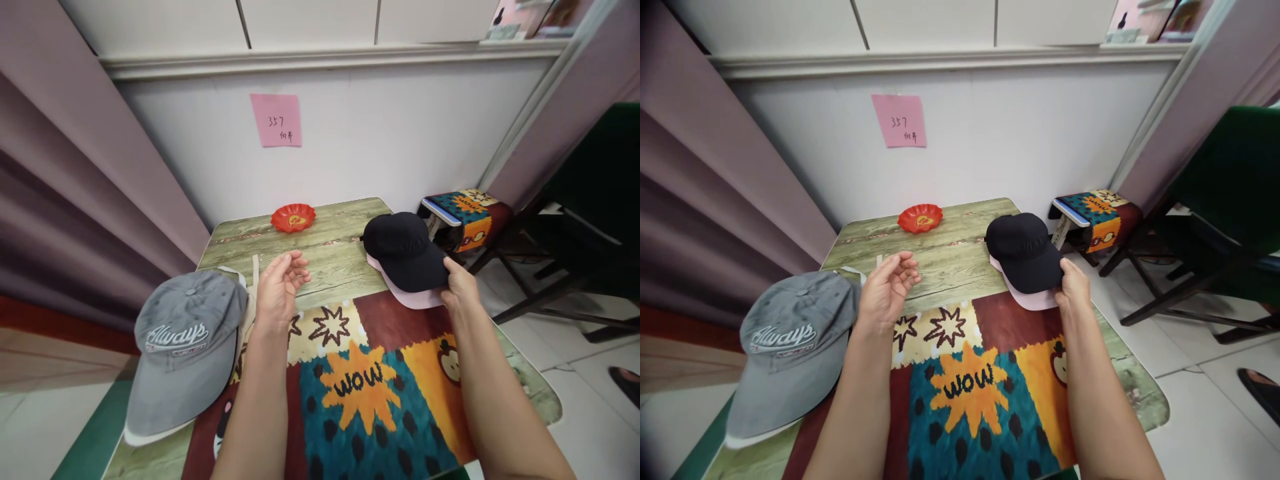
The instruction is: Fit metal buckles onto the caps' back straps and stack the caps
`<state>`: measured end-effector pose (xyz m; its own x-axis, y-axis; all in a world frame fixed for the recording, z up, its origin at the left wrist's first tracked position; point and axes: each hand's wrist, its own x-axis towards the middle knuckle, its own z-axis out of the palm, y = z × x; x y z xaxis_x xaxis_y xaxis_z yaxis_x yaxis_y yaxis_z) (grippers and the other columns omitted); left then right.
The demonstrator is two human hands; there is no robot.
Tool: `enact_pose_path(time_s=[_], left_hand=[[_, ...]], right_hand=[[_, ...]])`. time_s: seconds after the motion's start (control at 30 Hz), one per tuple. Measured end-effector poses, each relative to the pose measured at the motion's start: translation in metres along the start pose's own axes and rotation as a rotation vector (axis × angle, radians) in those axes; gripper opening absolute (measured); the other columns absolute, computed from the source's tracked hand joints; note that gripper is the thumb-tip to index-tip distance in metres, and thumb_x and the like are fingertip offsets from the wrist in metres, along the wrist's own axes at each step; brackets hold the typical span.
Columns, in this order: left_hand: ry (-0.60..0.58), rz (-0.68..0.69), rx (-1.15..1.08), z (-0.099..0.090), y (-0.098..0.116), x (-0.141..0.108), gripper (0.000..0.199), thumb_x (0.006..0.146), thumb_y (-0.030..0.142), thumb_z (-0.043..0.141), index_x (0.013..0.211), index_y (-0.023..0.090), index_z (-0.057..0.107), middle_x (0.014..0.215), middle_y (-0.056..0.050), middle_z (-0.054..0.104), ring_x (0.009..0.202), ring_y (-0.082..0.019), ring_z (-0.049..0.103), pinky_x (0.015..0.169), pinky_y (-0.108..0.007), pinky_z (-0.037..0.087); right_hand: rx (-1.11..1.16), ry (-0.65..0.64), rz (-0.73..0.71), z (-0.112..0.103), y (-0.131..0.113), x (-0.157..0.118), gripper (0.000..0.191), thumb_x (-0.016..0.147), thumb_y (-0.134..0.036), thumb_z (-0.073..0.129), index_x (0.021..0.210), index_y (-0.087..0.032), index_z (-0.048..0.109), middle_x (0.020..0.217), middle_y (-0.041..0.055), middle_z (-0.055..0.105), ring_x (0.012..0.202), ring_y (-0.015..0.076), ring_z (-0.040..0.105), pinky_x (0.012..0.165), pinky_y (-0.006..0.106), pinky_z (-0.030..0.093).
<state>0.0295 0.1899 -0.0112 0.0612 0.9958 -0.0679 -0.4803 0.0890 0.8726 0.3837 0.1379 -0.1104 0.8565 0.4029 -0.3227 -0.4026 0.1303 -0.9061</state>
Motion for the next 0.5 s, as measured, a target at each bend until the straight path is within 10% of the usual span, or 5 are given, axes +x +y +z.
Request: enact_pose_path(time_s=[0.2, 0.37, 0.5], left_hand=[[-0.001, 0.022, -0.015, -0.002, 0.005, -0.001, 0.029, 0.072, 0.034, 0.078, 0.091, 0.012, 0.072, 0.076, -0.004, 0.071, 0.06, -0.011, 0.063, 0.059, -0.024, 0.054], [-0.005, 0.028, -0.016, -0.002, 0.006, -0.003, 0.028, 0.073, 0.033, 0.078, 0.091, 0.012, 0.072, 0.076, -0.004, 0.071, 0.06, -0.011, 0.063, 0.059, -0.024, 0.054], [-0.001, 0.02, -0.019, -0.002, 0.007, -0.004, 0.027, 0.073, 0.033, 0.078, 0.091, 0.012, 0.072, 0.076, -0.003, 0.071, 0.06, -0.011, 0.062, 0.059, -0.024, 0.054]], right_hand=[[-0.295, 0.04, -0.235, -0.023, 0.006, -0.001, 0.041, 0.064, -0.028, 0.076, 0.103, -0.014, 0.07, 0.114, 0.0127, 0.07, 0.111, 0.03, 0.064, 0.104, 0.053, 0.048], [-1.001, 0.067, -0.648, -0.028, 0.007, -0.018, 0.062, 0.078, -0.048, 0.065, 0.132, -0.016, 0.062, 0.158, 0.0231, 0.035, 0.143, 0.0433, 0.038, 0.116, 0.063, 0.025], [-1.07, -0.093, -0.56, -0.021, 0.016, -0.028, 0.096, 0.073, -0.073, 0.062, 0.145, -0.011, 0.05, 0.152, 0.0281, 0.039, 0.141, 0.0426, 0.04, 0.114, 0.055, 0.033]])
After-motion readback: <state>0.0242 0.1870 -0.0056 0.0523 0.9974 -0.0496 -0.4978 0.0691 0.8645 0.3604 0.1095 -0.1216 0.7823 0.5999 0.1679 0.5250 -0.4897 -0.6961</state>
